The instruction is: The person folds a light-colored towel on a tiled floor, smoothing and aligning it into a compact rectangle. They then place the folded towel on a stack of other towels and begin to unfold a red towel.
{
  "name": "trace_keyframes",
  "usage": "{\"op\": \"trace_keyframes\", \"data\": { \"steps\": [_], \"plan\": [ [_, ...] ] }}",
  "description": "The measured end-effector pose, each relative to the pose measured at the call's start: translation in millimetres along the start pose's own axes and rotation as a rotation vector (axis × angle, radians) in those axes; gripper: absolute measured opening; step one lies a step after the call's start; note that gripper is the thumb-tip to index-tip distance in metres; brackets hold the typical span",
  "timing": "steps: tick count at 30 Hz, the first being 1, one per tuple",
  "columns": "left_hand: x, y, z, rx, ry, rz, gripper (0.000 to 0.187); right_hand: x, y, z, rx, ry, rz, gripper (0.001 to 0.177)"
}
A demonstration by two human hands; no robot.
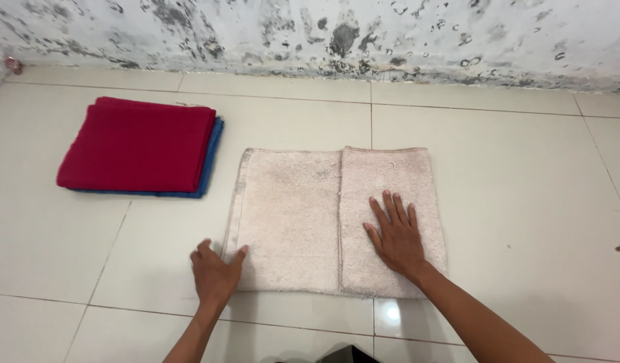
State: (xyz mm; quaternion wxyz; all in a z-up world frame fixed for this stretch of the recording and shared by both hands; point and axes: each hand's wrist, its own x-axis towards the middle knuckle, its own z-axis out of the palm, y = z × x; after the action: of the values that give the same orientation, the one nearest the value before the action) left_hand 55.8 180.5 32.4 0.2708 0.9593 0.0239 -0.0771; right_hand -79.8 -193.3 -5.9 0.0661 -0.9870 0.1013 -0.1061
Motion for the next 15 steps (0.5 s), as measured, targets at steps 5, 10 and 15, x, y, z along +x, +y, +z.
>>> {"op": "trace_keyframes", "data": {
  "steps": [5,10,15],
  "plan": [
    [21.5,-2.5,-6.0,-0.194,-0.398,-0.319,0.065,5.1,-20.6,-24.0,0.053,-0.028,0.078,0.067],
    [36.8,9.6,-9.8,-0.279,-0.379,-0.222,0.056,-0.6,-98.7,-67.6,0.430,-0.041,-0.025,0.083],
    [24.9,48.0,-27.2,-0.360,-0.519,-0.170,0.050,6.4,-203.9,-102.4,0.691,-0.437,0.010,0.123]
  ]
}}
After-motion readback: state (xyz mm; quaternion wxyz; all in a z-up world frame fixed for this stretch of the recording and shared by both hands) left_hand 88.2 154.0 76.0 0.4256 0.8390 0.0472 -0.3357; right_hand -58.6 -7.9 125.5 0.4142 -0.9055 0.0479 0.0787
